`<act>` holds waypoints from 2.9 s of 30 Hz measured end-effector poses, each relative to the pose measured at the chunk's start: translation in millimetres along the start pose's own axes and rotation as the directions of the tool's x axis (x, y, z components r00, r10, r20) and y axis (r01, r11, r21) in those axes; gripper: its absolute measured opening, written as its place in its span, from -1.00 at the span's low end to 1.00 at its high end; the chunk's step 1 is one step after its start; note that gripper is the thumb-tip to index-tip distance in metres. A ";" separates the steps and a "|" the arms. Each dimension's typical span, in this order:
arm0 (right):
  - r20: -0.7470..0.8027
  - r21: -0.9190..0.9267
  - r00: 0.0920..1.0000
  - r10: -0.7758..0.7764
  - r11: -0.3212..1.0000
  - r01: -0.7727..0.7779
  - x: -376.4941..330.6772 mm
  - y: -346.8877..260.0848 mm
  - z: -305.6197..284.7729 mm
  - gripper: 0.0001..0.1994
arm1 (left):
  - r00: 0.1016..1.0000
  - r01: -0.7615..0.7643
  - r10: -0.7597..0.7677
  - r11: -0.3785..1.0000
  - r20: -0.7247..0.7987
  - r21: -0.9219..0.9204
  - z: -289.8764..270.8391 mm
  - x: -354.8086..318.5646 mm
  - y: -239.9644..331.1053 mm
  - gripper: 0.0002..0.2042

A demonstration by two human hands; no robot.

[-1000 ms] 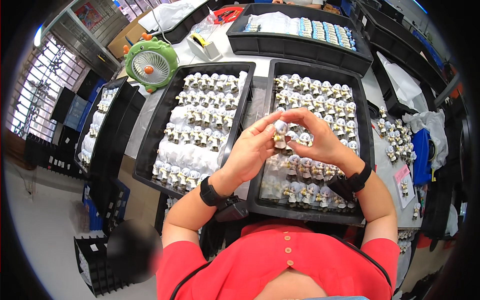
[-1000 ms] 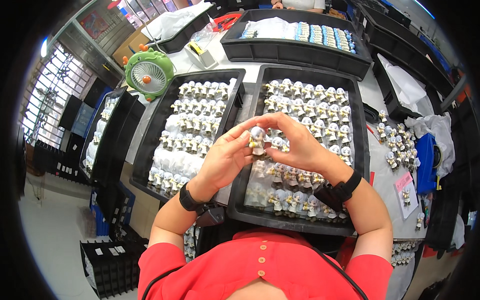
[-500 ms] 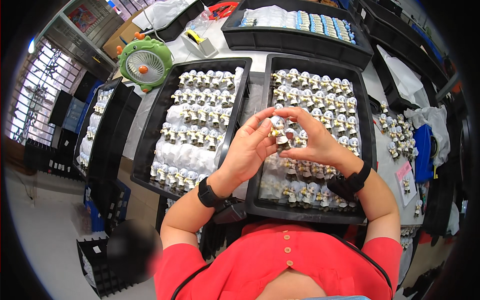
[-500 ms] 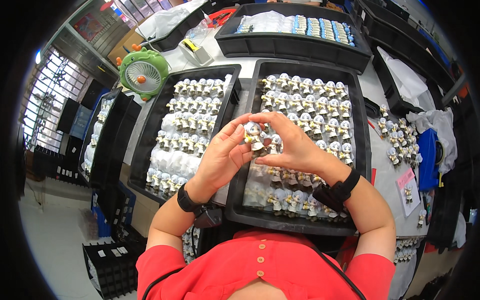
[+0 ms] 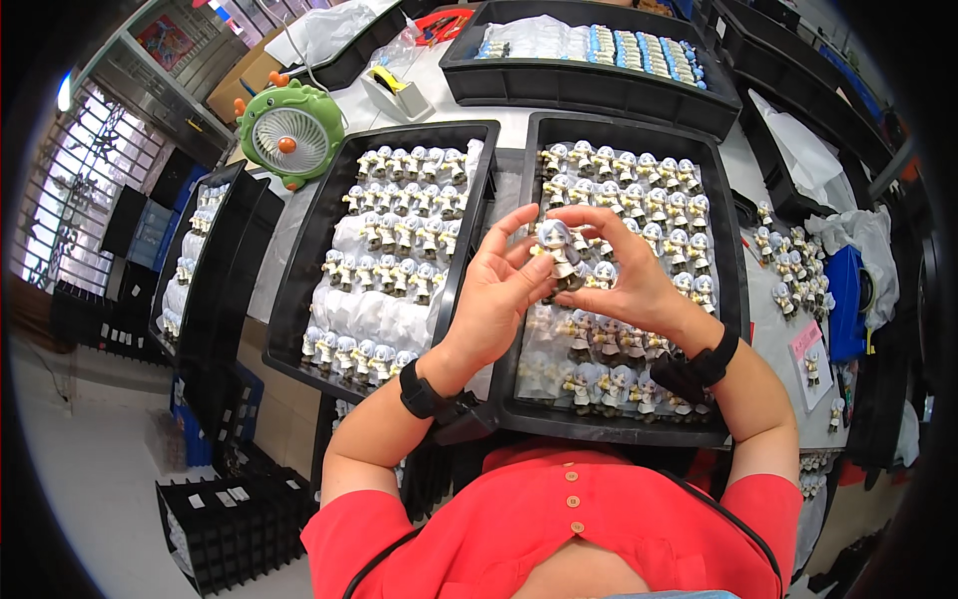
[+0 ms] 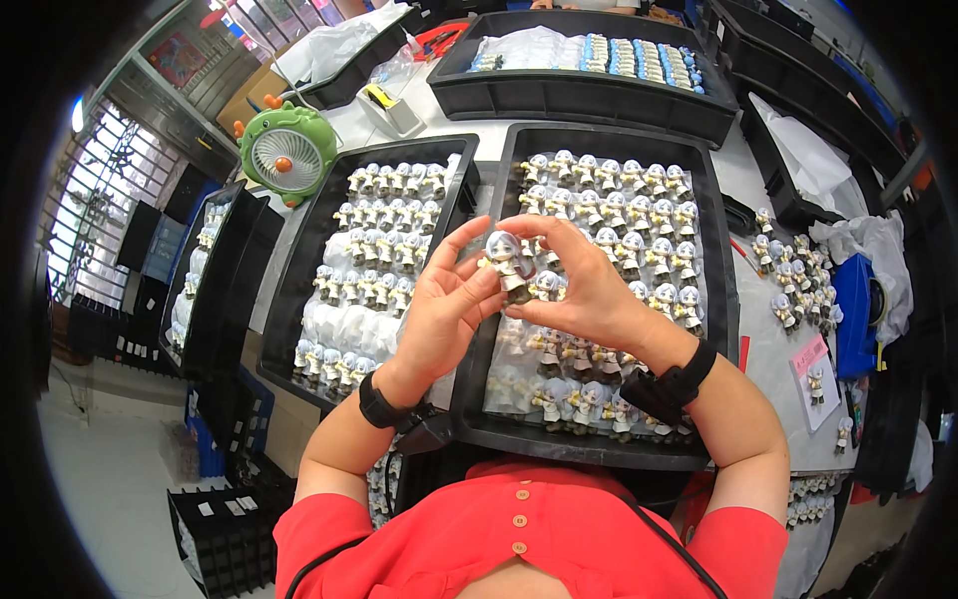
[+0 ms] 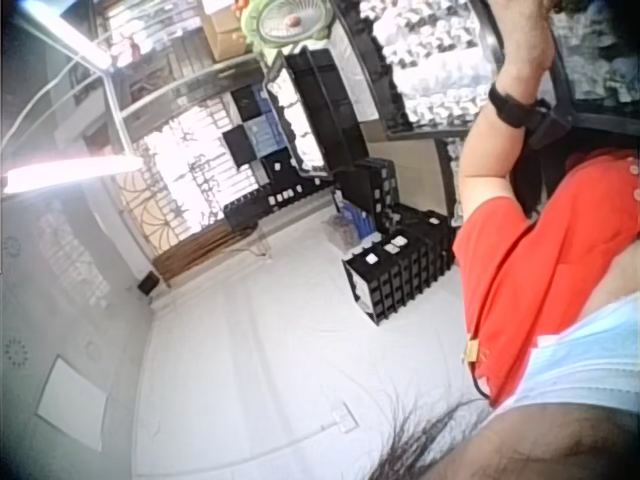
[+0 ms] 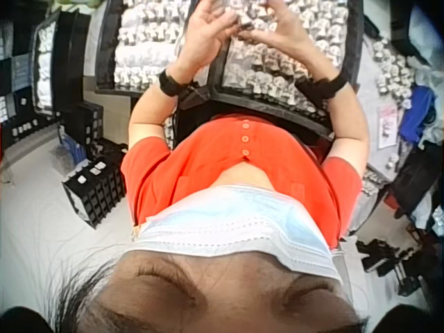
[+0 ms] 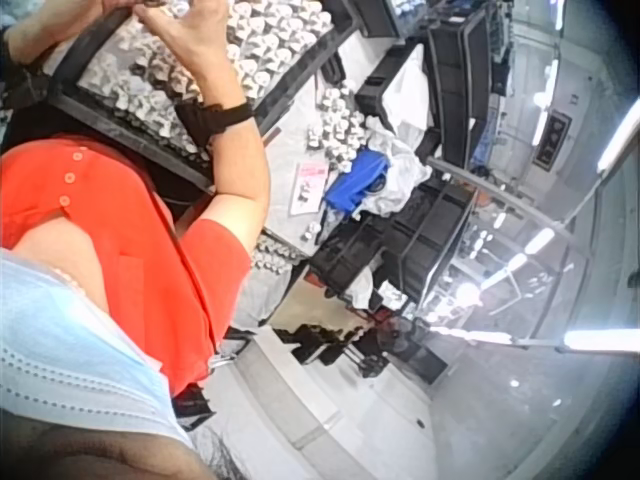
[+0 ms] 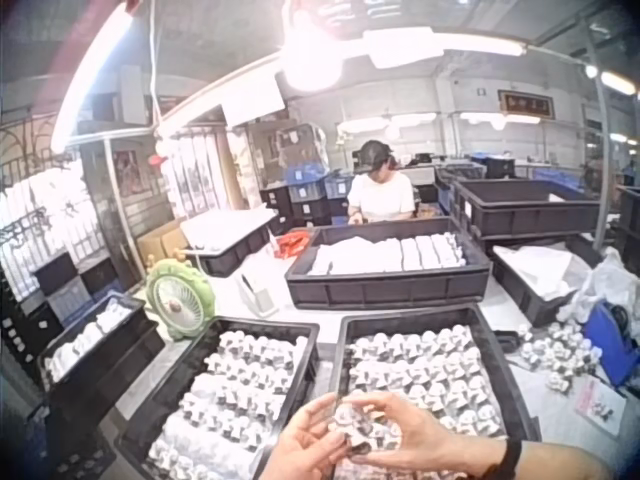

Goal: The person repeatedly picks up small, wrapped decorative figures from a tray, unwraps them, and places them into a black tray. The person handles the items one at a time, inspecting them briefly before placing them in the tray.

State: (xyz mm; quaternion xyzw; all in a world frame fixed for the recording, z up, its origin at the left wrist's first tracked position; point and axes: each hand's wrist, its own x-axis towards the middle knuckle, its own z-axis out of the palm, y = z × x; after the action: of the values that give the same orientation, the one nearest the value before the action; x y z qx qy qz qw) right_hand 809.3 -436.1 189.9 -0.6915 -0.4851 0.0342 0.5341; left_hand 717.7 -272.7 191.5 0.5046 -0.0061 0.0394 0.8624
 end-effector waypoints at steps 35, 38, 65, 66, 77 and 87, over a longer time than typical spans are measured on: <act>-0.068 -0.020 0.996 -0.064 0.998 0.063 -1.1 -2.6 9.2 -0.05 | 0.957 0.183 -0.126 0.962 0.261 -0.205 -1.1 5.3 -1.5 -0.54; -0.101 -0.067 0.994 -0.049 0.997 0.043 -2.0 -3.3 9.8 -0.16 | 0.971 0.166 -0.118 0.959 0.209 -0.228 -2.4 5.1 -1.6 -0.57; -0.265 -0.178 0.949 -0.170 0.976 0.125 -2.1 -5.0 15.7 -0.68 | 0.998 0.052 -0.042 0.971 0.049 -0.234 -7.7 5.0 -1.5 -0.61; -0.270 -0.173 0.947 -0.172 0.977 0.128 -1.7 -4.9 16.1 -0.68 | 0.997 0.055 -0.043 0.970 0.057 -0.235 -7.9 5.1 -1.3 -0.60; -0.230 -0.197 0.955 -0.187 0.970 0.143 -3.6 -6.2 13.5 -0.67 | 0.990 0.135 -0.124 0.964 0.064 -0.230 -4.9 7.4 0.0 -0.53; -0.162 -0.148 0.980 -0.114 0.985 0.090 -6.4 -7.4 16.7 -0.67 | 0.999 0.041 -0.033 0.980 0.043 -0.193 -11.2 10.2 -8.5 -0.53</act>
State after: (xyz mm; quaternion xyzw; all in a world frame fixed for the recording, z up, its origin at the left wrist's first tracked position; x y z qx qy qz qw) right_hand 791.8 -429.1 185.4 -0.7018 -0.4739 -0.0865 0.5248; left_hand 728.2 -266.5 179.1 0.4190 -0.0174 0.0126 0.9077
